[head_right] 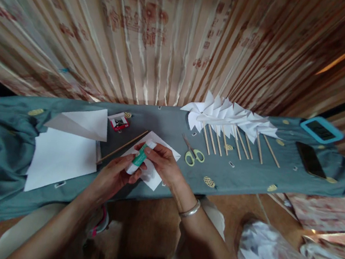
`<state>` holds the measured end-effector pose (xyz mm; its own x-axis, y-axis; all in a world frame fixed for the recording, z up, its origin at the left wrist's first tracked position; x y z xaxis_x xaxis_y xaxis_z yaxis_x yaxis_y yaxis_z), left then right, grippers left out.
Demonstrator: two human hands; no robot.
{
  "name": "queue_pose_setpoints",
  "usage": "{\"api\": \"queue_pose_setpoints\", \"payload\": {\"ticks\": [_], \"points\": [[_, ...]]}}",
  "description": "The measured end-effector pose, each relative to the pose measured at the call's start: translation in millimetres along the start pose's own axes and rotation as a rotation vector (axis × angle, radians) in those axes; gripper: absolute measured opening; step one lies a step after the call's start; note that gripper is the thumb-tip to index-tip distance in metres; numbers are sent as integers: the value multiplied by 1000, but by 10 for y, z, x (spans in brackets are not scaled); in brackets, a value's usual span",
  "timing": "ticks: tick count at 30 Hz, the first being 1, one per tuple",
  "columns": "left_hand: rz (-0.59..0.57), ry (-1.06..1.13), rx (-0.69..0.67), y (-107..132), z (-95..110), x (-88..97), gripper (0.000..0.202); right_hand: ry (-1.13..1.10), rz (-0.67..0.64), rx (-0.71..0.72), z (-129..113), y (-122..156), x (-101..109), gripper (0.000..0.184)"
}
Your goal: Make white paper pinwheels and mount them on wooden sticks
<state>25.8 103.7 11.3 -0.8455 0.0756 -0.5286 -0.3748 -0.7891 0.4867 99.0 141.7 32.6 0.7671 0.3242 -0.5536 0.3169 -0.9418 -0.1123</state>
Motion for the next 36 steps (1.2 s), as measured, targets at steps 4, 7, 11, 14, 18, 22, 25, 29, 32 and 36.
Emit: {"api": "queue_pose_setpoints", "payload": {"ticks": [4, 7, 11, 14, 18, 22, 25, 29, 32, 36], "points": [[4, -55, 67, 6, -94, -18, 38, 23, 96, 13, -47, -10, 177, 31], [9, -75, 79, 14, -111, -63, 39, 52, 167, 4, -55, 11, 294, 32], [34, -92, 88, -1, -96, -108, 40, 74, 256, 12, -51, 52, 368, 33], [53, -87, 90, -16, -95, -113, 41, 112, 276, 28, -56, 58, 397, 33], [55, -118, 94, 2, -180, -88, 40, 156, 336, 85, -205, 19, 612, 32], [22, -155, 91, 42, -276, -46, 40, 114, 438, 219, -492, 1, 900, 33], [103, -291, -23, 65, -182, 57, 37, 18, 429, 168, -456, 11, 928, 32], [255, -815, -408, 180, 86, 18, 29, 13, 414, 107, -366, 34, 914, 29], [255, -1132, -590, 231, 51, -113, 26, 65, 434, 111, -375, 54, 956, 29], [252, -1366, -665, 226, -81, -180, 24, 237, 400, 163, -444, 72, 949, 33]]}}
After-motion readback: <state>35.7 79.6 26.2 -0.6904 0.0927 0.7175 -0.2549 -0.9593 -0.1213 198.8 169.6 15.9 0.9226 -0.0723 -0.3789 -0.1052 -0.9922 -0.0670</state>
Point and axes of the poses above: each hand's wrist, its own y-axis away from the middle knuckle, its own x-axis out of the back of the hand, z = x × y, the point moved 10 cm from there along -y, towards the middle knuckle, and after that the axes turned 14 degrees about x, right-handed, at the moved point
